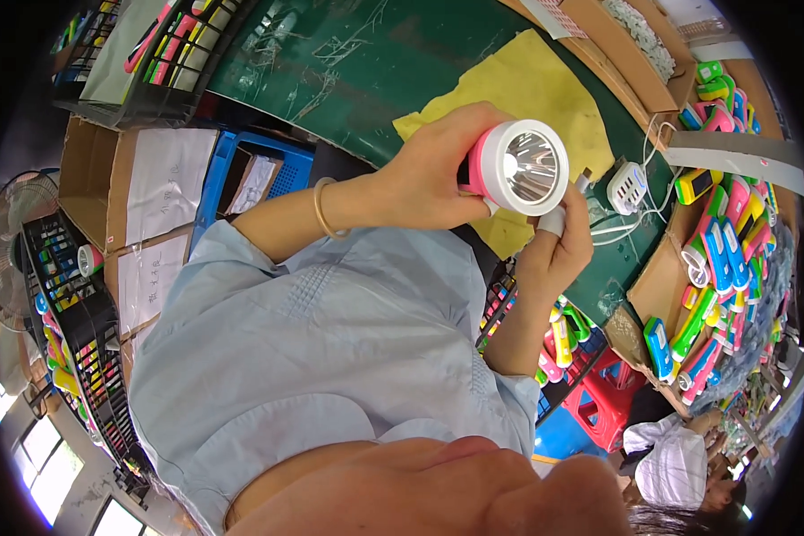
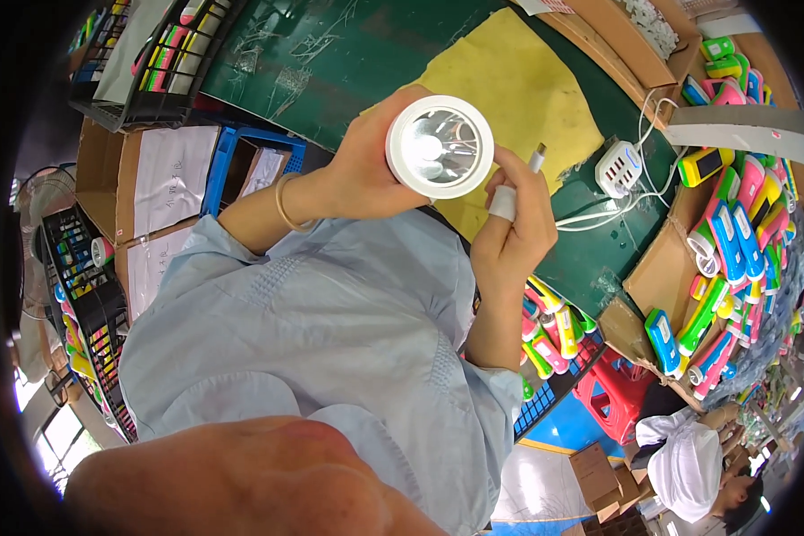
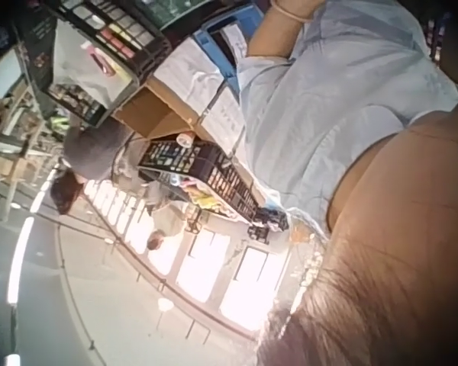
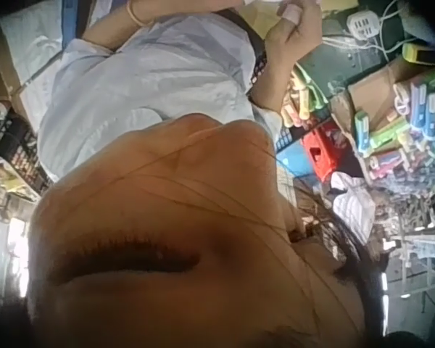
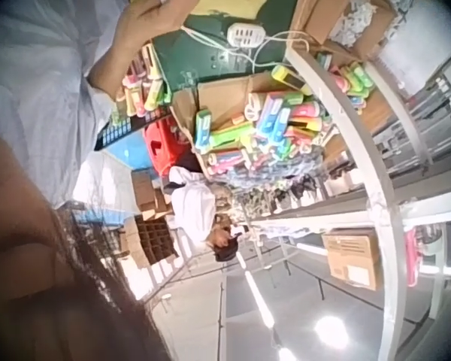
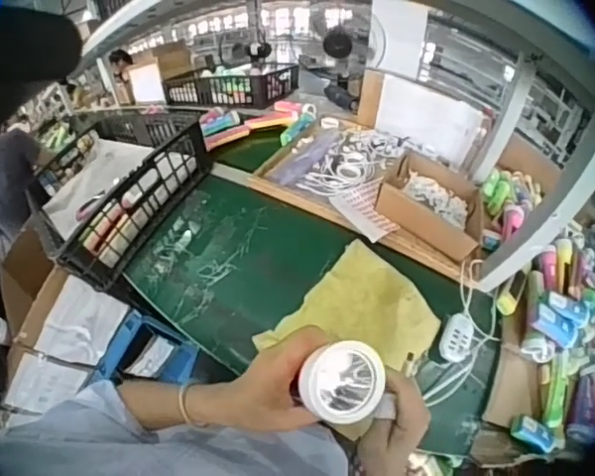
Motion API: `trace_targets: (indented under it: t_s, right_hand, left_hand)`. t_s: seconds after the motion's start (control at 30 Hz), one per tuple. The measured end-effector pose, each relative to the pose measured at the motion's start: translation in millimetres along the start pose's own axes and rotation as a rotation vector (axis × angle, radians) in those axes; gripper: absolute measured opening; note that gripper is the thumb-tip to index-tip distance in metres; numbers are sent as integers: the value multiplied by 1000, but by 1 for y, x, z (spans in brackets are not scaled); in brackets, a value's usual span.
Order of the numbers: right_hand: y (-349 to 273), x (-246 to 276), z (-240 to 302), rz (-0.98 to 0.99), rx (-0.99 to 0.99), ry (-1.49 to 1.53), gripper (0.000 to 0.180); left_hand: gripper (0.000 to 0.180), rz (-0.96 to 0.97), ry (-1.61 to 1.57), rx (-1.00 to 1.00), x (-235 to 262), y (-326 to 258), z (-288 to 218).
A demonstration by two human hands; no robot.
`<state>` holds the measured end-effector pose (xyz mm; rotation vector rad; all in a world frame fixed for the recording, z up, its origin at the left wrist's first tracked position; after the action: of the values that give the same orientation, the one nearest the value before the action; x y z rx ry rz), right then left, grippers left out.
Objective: Assembling and inspecting handheld plastic flashlights at a production workbench.
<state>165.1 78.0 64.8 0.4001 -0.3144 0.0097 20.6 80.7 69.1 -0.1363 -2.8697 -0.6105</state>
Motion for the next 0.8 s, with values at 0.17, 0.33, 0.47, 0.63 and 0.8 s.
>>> trace_targets:
  t_s: [0.17, 0.33, 0.47, 0.63, 0.8]
  right_hand:
    - [3, 0, 0, -14, 9, 20, 33]
    - [1, -2, 2, -23, 67, -15, 32]
    - [-1, -1, -5, -19, 42, 7, 22]
    - [11, -3, 18, 74, 208, -60, 65]
    - [34, -9, 43, 193, 375, -228, 78]
  left_hand:
    - [51, -3, -1, -82, -3, -1, -1]
    - [47, -12, -20, -115, -5, -2, -4]
    - [46, -8, -23, -108, -7, -5, 0]
    - [52, 178, -111, 133, -17, -5, 11]
    - [47, 426, -310, 450, -40, -13, 23]
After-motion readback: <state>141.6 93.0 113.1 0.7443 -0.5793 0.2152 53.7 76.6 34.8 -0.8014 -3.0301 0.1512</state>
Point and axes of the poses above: each hand's wrist, its own y-axis towards the middle knuckle, its own x-axis out of the back of the hand, z = x × y, the point moved 10 cm from there along y, towards the middle knuckle, and after that the axes turned 1 degree about y, right-handed, at the moved point
